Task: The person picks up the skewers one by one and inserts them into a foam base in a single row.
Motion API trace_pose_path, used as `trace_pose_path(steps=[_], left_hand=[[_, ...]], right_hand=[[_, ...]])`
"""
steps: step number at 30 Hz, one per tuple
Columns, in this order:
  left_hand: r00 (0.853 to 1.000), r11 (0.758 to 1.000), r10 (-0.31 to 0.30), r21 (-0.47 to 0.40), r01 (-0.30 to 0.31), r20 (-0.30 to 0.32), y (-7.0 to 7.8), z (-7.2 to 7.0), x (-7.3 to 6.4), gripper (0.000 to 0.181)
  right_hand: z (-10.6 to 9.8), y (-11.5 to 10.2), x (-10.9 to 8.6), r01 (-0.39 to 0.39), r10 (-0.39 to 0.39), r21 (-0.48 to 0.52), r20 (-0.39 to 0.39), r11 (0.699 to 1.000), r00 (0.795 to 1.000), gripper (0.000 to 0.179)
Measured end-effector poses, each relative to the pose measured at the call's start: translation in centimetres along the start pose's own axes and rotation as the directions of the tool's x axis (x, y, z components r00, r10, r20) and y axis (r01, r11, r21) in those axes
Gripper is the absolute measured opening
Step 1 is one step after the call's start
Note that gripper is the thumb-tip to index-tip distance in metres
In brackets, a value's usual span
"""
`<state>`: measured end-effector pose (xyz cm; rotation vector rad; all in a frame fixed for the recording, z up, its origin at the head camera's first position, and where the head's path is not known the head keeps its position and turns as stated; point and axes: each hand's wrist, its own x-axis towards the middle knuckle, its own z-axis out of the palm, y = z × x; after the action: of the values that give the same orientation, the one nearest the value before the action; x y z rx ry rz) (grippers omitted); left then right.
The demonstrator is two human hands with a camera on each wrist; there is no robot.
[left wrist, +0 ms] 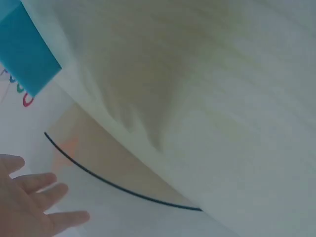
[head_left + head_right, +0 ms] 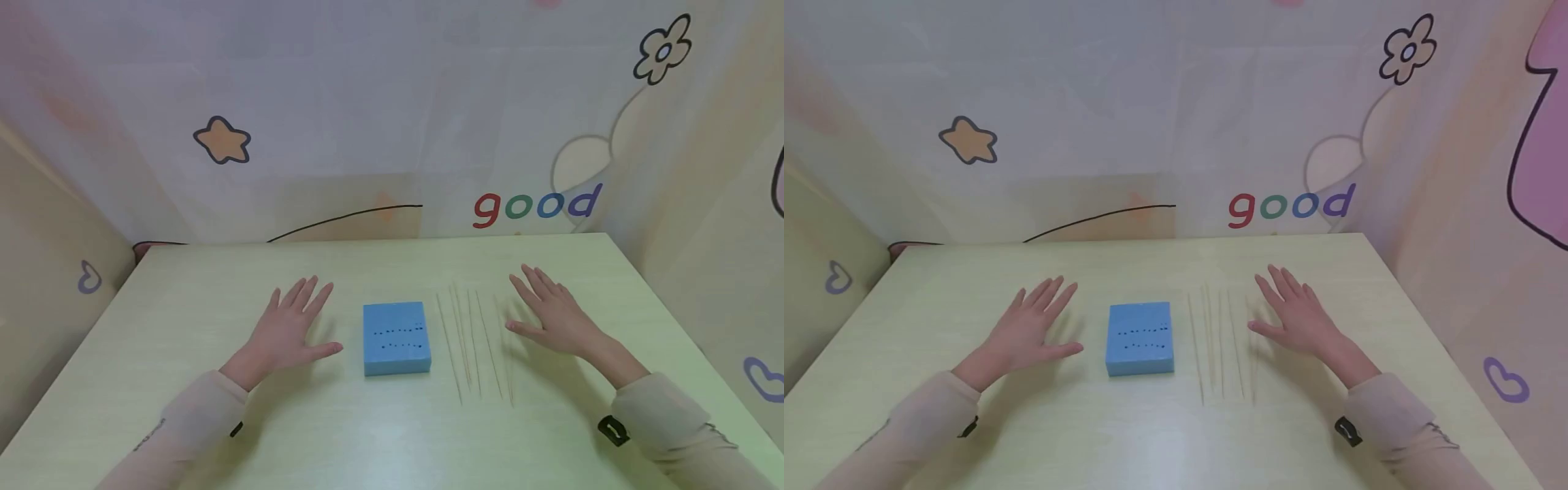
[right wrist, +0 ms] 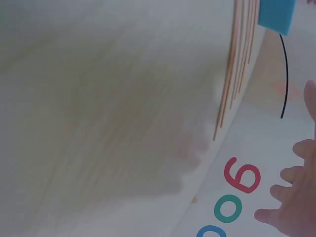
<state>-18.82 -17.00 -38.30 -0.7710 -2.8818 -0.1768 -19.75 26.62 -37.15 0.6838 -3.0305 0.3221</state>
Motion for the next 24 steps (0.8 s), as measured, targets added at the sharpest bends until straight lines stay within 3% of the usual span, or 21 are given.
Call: trace_pose_path(steps=[5, 12, 17, 24], left_hand=[[0.999, 0.992, 0.049, -0.118, -0.047, 0.018, 1.0, 0.6, 0.7, 0.092], [0.986, 0.967, 0.064, -0.255, -0.023, 0.152, 1.6, 1.5, 1.7, 0.1], [0.975, 0.953, 0.094, -0.301, -0.029, 0.204, 2.2, 1.9, 2.3, 0.106], [0.965, 0.948, 0.115, -0.317, -0.035, 0.236, 2.8, 1.9, 3.0, 0.109]], right_hand=[[0.2, 0.5, -0.4, 0.048, -0.048, 0.012, -0.001, 0.999, 0.999, 0.077], [0.3, 1.5, -0.2, 0.045, -0.045, 0.071, -0.007, 0.996, 0.999, 0.068], [0.7, 2.3, 0.0, 0.01, -0.01, 0.105, -0.001, 0.994, 1.0, 0.072], [1.4, 3.2, 0.8, -0.039, 0.022, 0.174, 0.101, 0.984, 0.995, 0.087]])
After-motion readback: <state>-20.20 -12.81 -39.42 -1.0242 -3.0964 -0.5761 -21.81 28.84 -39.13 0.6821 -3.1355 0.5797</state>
